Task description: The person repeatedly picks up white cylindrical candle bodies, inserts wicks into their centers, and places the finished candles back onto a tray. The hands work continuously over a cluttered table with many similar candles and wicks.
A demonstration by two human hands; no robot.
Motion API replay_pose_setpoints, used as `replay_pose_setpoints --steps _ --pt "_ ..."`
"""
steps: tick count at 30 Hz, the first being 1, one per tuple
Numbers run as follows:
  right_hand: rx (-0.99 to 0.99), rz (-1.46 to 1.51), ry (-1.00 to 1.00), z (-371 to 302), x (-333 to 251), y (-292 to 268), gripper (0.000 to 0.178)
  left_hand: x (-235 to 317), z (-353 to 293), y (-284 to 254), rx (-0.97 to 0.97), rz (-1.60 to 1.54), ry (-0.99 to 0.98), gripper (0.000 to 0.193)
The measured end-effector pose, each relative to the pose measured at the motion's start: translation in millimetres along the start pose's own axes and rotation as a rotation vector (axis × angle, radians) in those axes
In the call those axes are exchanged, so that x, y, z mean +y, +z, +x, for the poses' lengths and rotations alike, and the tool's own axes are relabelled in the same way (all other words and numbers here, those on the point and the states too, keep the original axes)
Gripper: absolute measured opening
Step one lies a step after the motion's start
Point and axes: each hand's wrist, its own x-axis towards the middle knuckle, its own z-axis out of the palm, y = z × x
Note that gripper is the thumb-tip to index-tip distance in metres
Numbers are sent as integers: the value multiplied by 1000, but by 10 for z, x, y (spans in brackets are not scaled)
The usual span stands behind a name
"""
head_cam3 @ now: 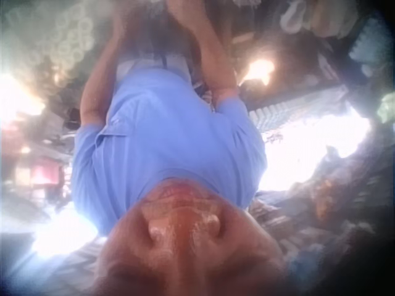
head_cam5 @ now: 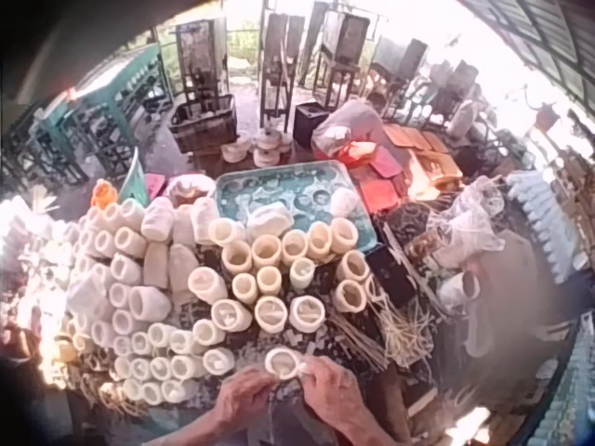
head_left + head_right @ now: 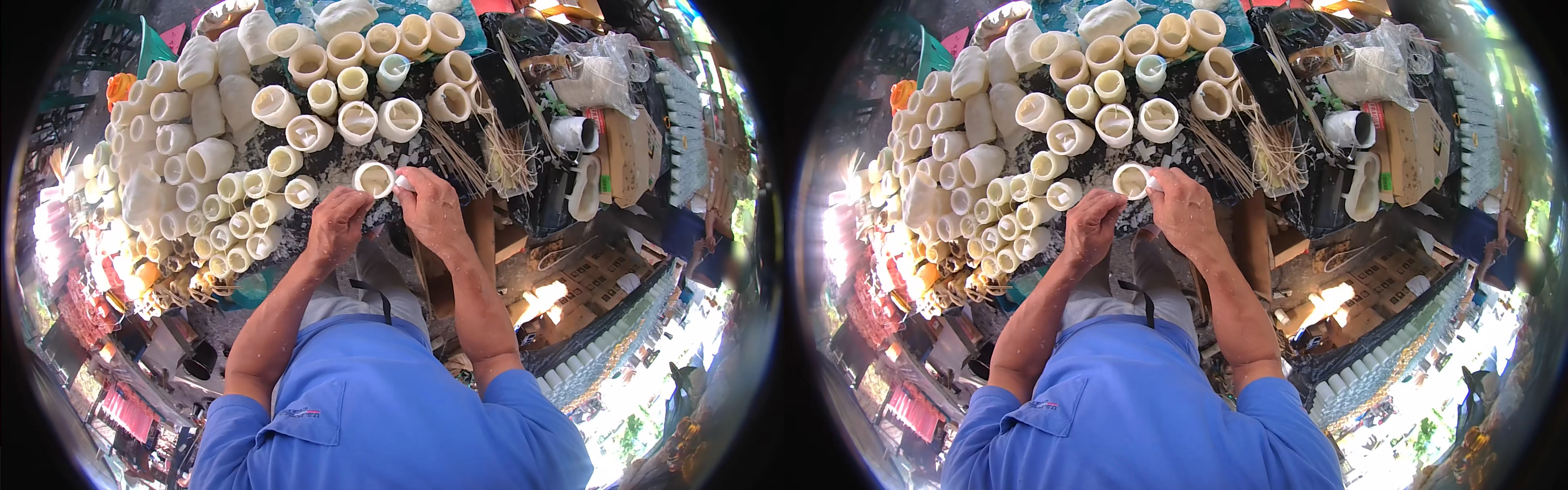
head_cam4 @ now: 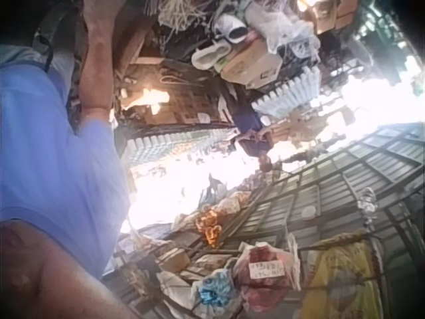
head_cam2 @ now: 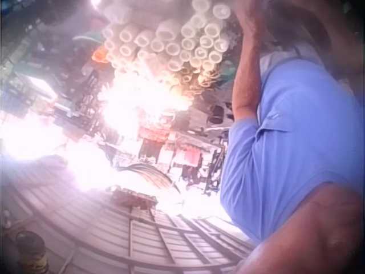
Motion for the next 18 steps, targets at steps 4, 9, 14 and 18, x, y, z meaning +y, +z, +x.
replay_pose_setpoints --steps 4,9,14,18 --pt "25 14 -75 5 -19 74 29 22 -8 4 -1 9 -15 12" --pt "120 -58 -220 -57 -5 155 25 41 -1 7 -3 19 -27 12" --pt "157 -98 70 -102 467 44 19 15 34 5 15 13 -50 11" --pt "162 -166 232 323 892 322 31 -2 90 7 20 11 -97 10"
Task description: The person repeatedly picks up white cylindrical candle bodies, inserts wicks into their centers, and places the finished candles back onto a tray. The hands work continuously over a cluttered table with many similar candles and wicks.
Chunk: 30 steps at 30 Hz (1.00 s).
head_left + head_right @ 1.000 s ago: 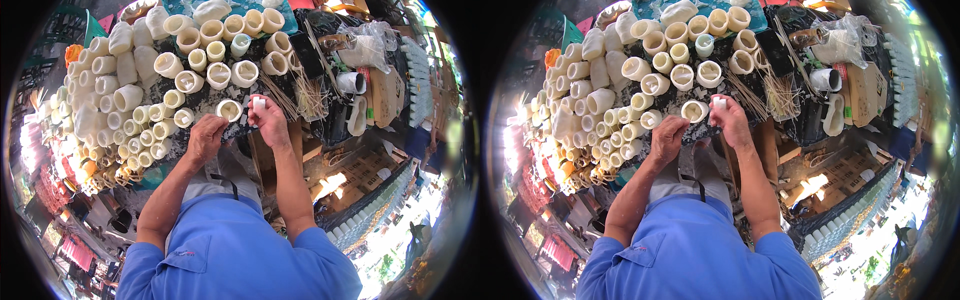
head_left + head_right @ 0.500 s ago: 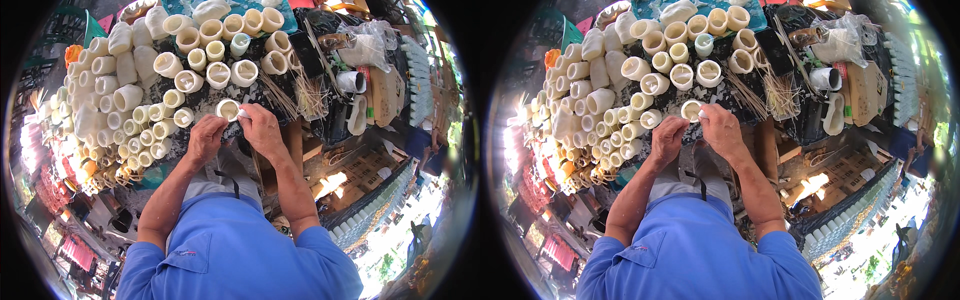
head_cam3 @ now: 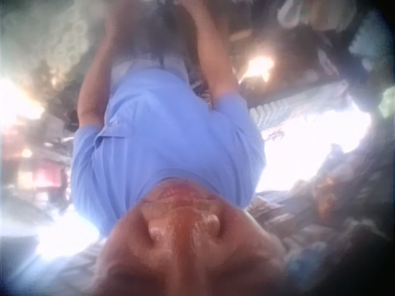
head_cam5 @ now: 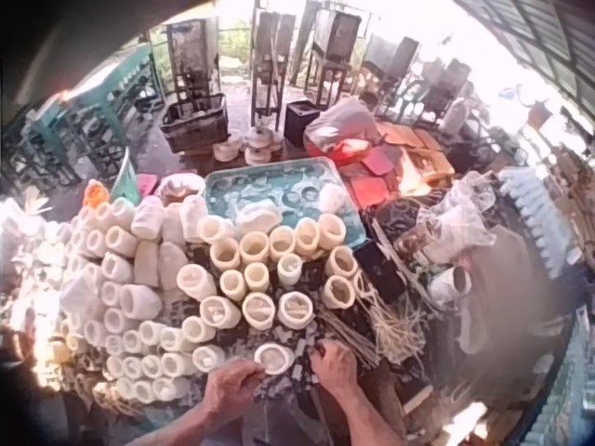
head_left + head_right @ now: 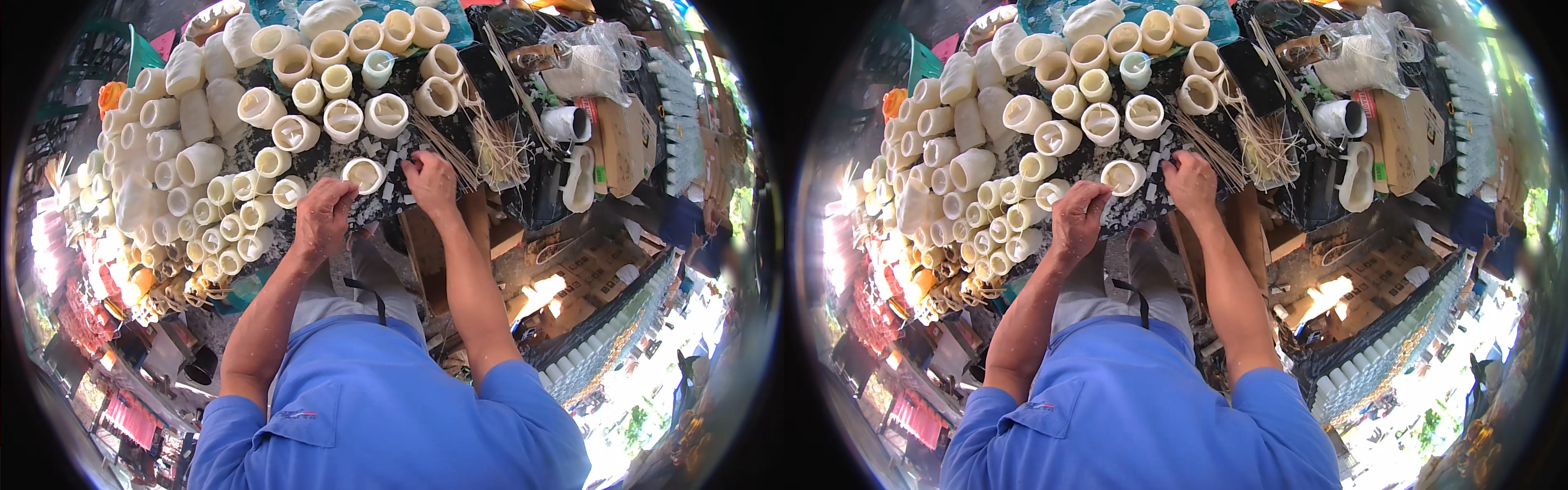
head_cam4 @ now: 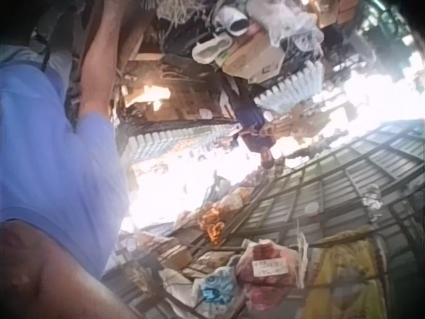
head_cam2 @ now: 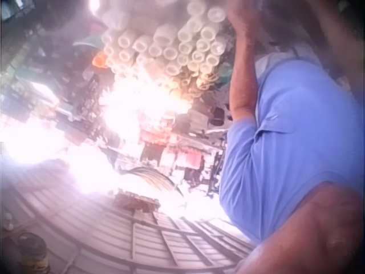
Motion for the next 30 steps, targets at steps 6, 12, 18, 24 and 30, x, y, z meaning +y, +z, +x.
replay_pose_setpoints --steps 6,12,18,24,30 --pt "-115 -145 97 190 -83 481 43 21 85 -20 5 -4 0 10" --pt "-6 381 123 -94 -289 67 37 20 171 -72 -34 -1 -81 12" --pt "50 548 -265 -565 -598 -252 33 -16 318 -79 -63 -6 -113 13" --pt "165 287 -466 -597 -703 -57 29 -28 392 -88 -90 -6 -106 14" --pt "243 14 -534 -652 -705 45 29 -2 370 -85 -116 7 -112 15"
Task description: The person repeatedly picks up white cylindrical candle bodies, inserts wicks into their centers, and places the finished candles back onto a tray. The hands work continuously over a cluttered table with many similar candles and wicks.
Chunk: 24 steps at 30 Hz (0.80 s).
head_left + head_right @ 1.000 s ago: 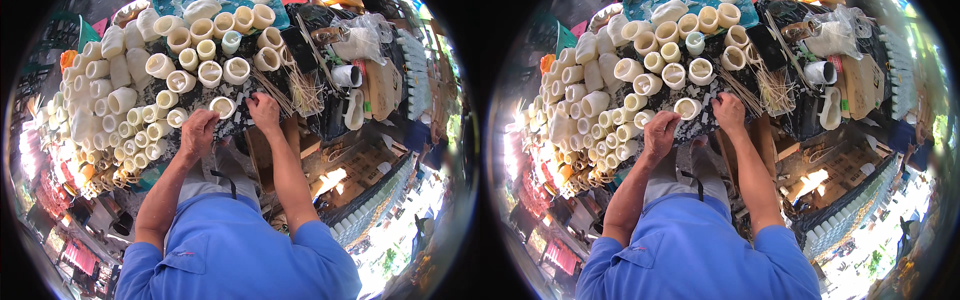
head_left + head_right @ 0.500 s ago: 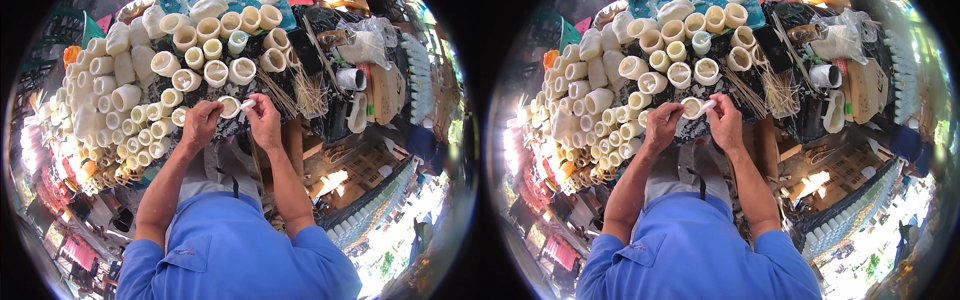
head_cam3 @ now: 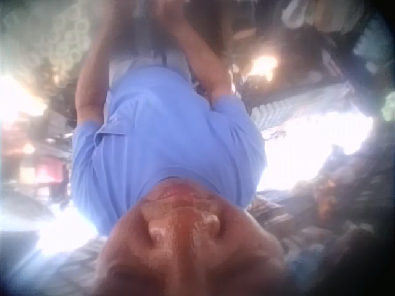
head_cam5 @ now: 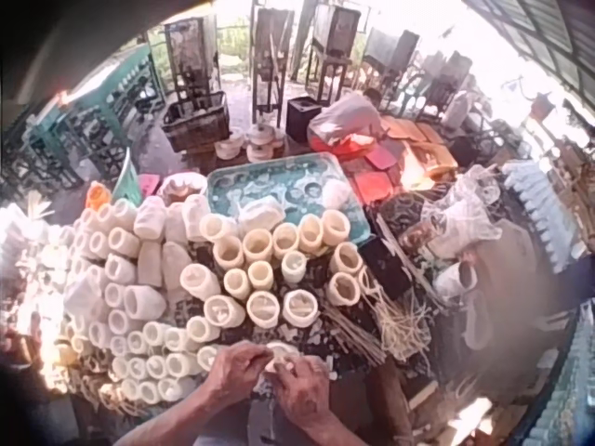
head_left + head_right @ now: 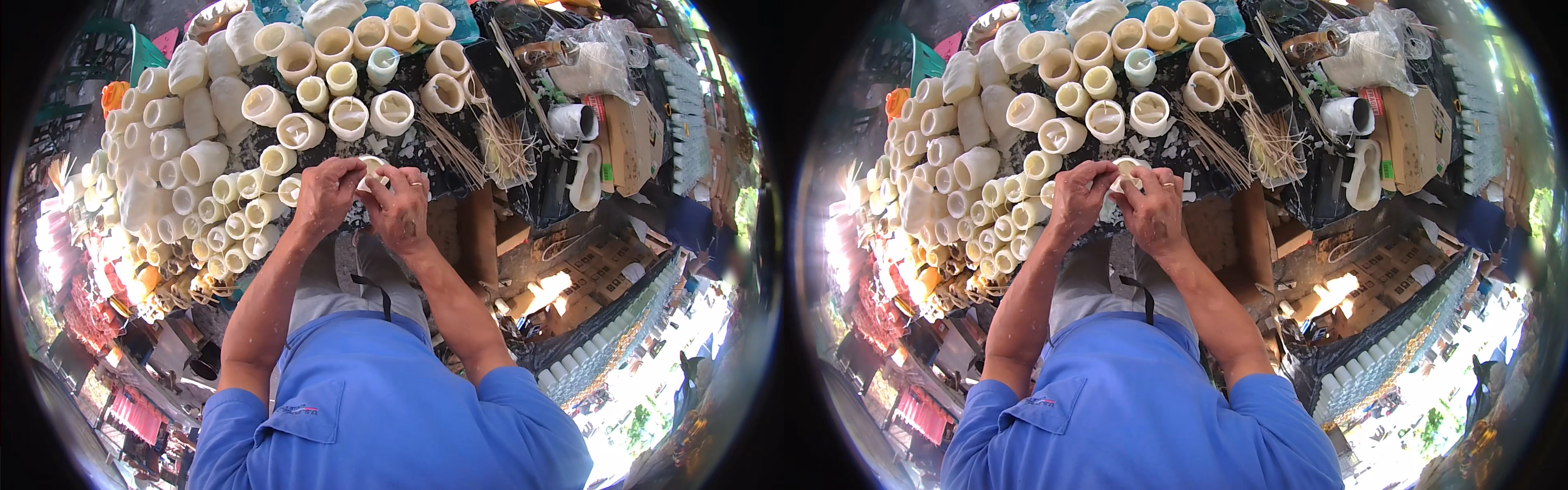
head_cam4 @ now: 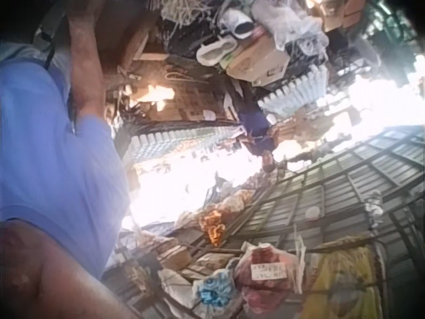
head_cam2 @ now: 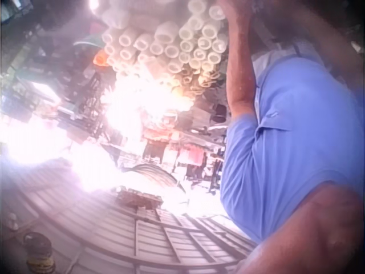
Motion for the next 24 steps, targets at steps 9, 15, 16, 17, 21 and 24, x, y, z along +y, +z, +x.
replay_pose_setpoints --steps 9,15,16,17,21,24 --pt "-112 -51 455 -656 891 -91 26 -16 -92 -35 22 -32 15 14" --pt "-159 -86 152 -880 1242 172 39 -58 -113 -19 38 -50 52 14" --pt "-136 -121 145 -886 1237 198 39 -65 -113 -16 48 -58 51 15" --pt "-114 -155 139 -886 1216 217 38 -72 -116 -18 50 -54 41 15" --pt "-51 663 740 -820 1061 202 35 -89 -132 -32 78 20 64 18" --pt "82 1371 989 -645 954 78 30 -85 -162 -21 57 220 122 25"
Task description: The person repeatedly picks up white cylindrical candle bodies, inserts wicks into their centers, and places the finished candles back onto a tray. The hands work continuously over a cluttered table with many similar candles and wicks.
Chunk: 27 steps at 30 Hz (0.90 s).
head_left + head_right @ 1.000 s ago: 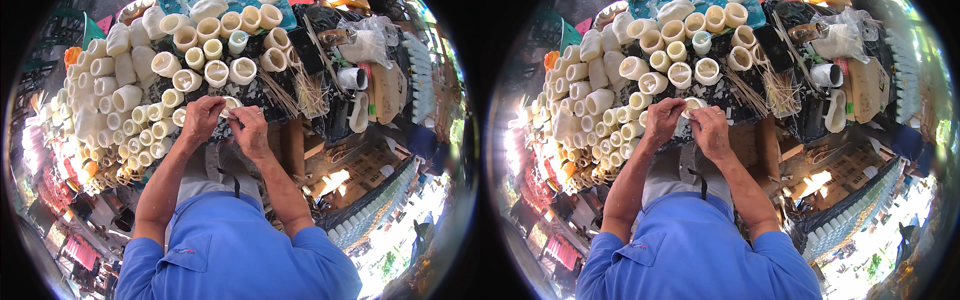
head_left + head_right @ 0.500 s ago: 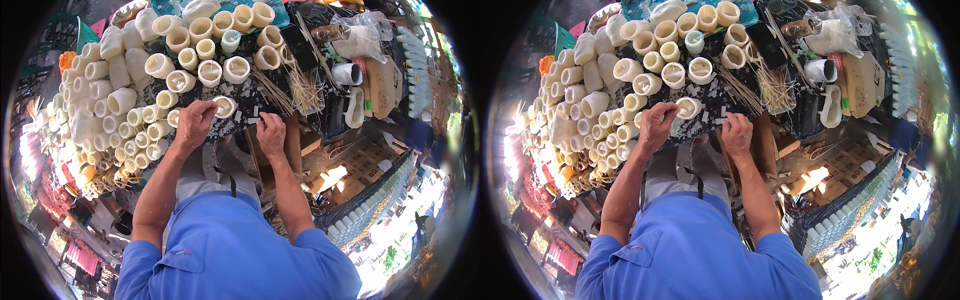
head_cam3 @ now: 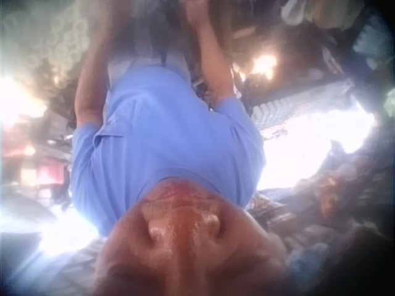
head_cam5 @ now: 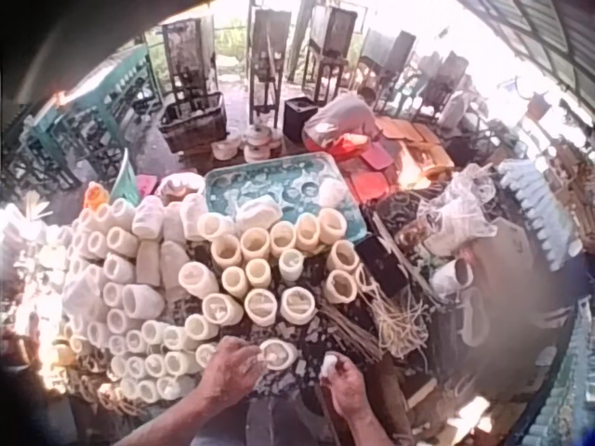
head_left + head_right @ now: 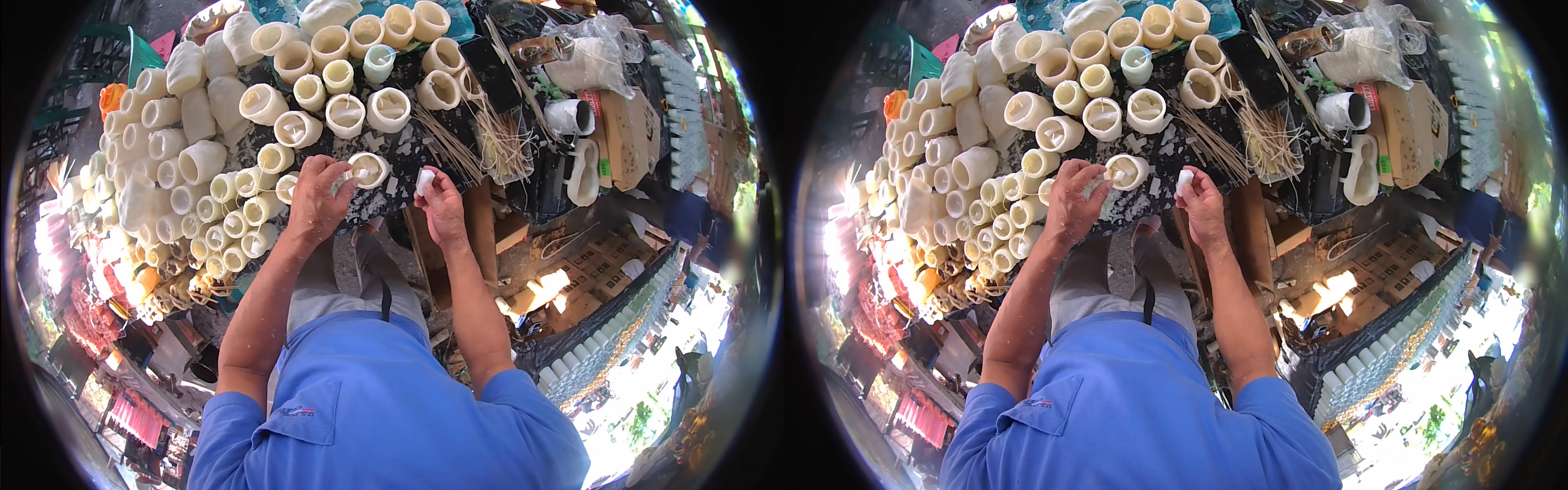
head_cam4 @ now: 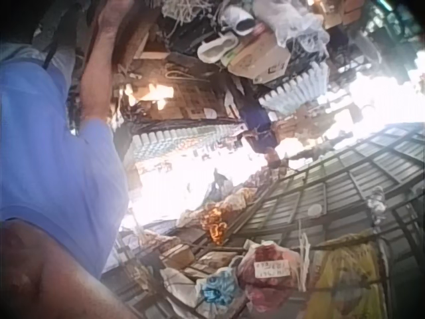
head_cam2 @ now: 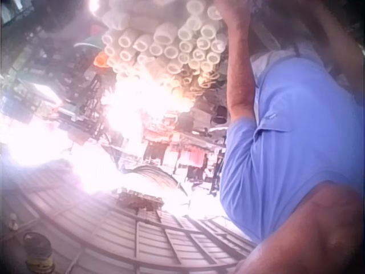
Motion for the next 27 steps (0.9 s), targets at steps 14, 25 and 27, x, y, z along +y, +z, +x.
replay_pose_setpoints --steps 14,25,27 --pt "-320 -1034 -413 111 -665 1146 20 -7 23 275 55 289 56 12" --pt "-76 -872 -121 -115 -600 894 36 34 133 128 110 86 -16 17" --pt "-7 -907 -215 -211 -652 834 38 56 77 22 52 6 -96 19"
